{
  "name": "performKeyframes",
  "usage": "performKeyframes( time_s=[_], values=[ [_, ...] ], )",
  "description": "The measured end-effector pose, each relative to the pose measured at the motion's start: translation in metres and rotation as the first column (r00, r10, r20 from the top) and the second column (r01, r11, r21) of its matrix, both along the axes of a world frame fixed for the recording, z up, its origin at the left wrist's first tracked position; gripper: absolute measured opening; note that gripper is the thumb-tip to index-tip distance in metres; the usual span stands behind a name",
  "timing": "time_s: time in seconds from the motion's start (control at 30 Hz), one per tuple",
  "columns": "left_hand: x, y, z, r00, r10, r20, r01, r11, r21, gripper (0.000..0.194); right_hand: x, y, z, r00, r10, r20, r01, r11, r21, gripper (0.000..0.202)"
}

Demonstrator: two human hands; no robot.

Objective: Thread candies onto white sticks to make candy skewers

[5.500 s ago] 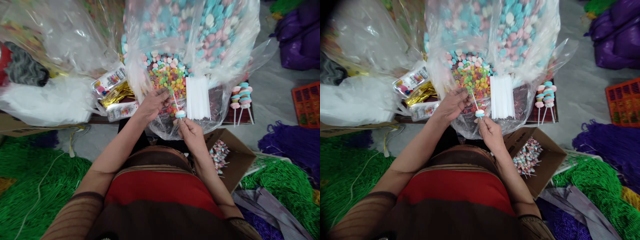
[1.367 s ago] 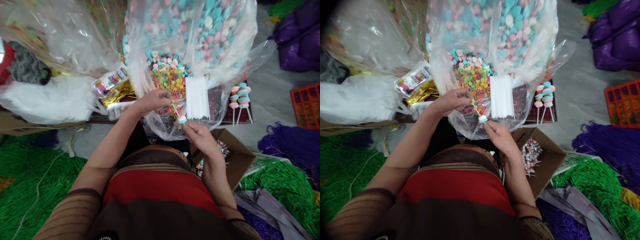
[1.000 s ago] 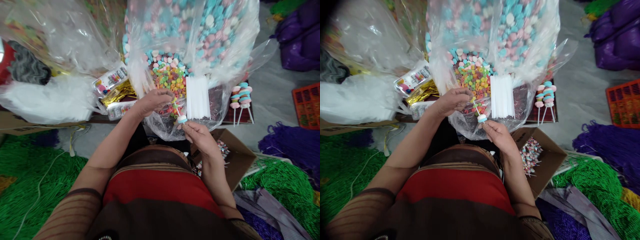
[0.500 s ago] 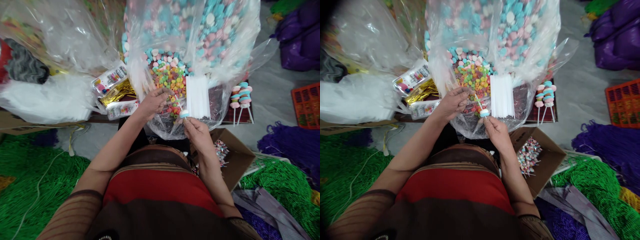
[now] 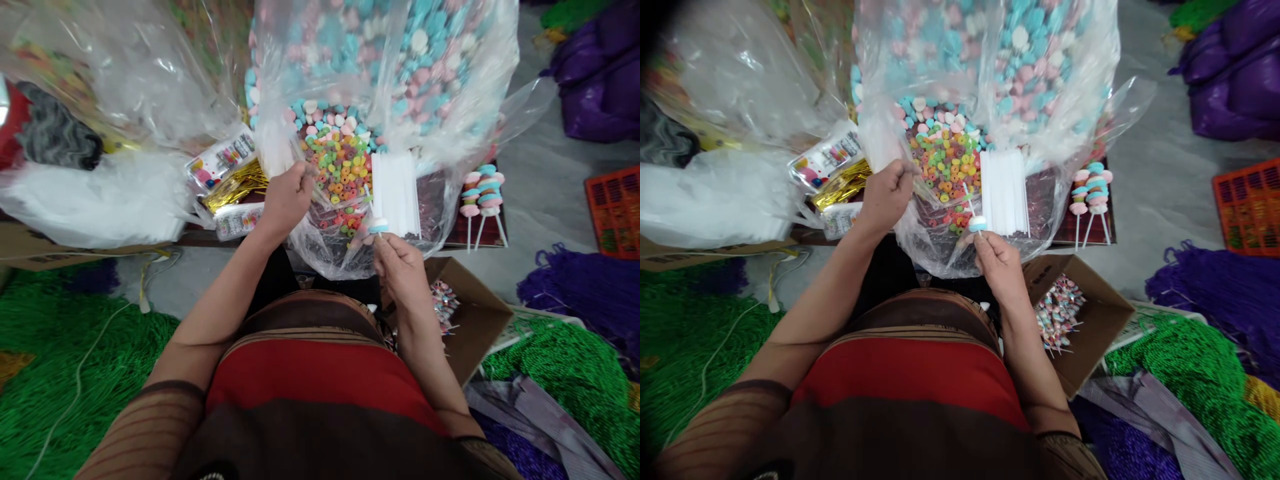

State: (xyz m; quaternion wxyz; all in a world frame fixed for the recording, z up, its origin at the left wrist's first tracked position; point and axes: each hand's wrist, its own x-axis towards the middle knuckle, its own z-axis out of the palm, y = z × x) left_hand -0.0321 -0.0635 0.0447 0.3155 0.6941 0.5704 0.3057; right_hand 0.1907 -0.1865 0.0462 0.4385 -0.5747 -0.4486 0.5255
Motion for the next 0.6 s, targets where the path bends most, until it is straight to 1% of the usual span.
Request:
performKeyframes(
  time_s=[0.07,0.1,0.17,0.27,0.3,0.37,0.43,0.47,0.53,0.6],
  values=[
    [-0.010,0.002,0.000,0.965,0.055,-0.257,-0.031,0.995,0.096,0.034,-0.001,0.000,-0.002,1.000,0.002,-0.004,-0.002,1.000,0.006,0.042],
    [-0.013,0.002,0.000,0.940,0.080,-0.333,-0.037,0.991,0.132,0.034,-0.001,0.000,-0.004,1.000,0.004,-0.004,-0.004,1.000,0.005,0.042],
    [-0.015,0.000,0.001,0.914,0.113,-0.391,-0.033,0.978,0.206,0.034,-0.002,0.000,-0.005,1.000,0.010,0.001,-0.010,1.000,-0.002,0.042],
    [-0.006,-0.008,0.008,0.923,0.112,-0.368,-0.008,0.962,0.274,0.034,-0.003,-0.001,-0.005,1.000,0.019,0.003,-0.019,1.000,-0.013,0.041],
    [0.000,-0.010,0.011,0.934,0.085,-0.346,0.012,0.963,0.269,0.034,-0.003,-0.001,-0.004,1.000,0.021,-0.001,-0.021,1.000,-0.013,0.041],
    [0.012,-0.016,0.019,0.963,-0.015,-0.269,0.076,0.974,0.215,0.035,-0.003,-0.003,-0.004,1.000,0.022,-0.013,-0.022,1.000,-0.011,0.039],
    [0.024,-0.021,0.024,0.983,-0.129,-0.129,0.145,0.982,0.122,0.038,-0.003,-0.004,-0.004,0.999,0.026,-0.027,-0.026,1.000,-0.013,0.039],
    [0.029,-0.023,0.026,0.986,-0.166,-0.034,0.168,0.983,0.069,0.040,-0.003,-0.005,-0.005,0.999,0.031,-0.035,-0.031,0.999,-0.017,0.038],
    [0.038,-0.026,0.026,0.968,-0.179,0.176,0.189,0.981,-0.043,0.043,-0.004,-0.006,-0.005,0.997,0.046,-0.057,-0.047,0.999,-0.025,0.038],
    [0.045,-0.030,0.023,0.920,-0.135,0.367,0.202,0.967,-0.153,0.046,-0.006,-0.007,-0.004,0.995,0.061,-0.085,-0.063,0.998,-0.027,0.037]
  ],
)
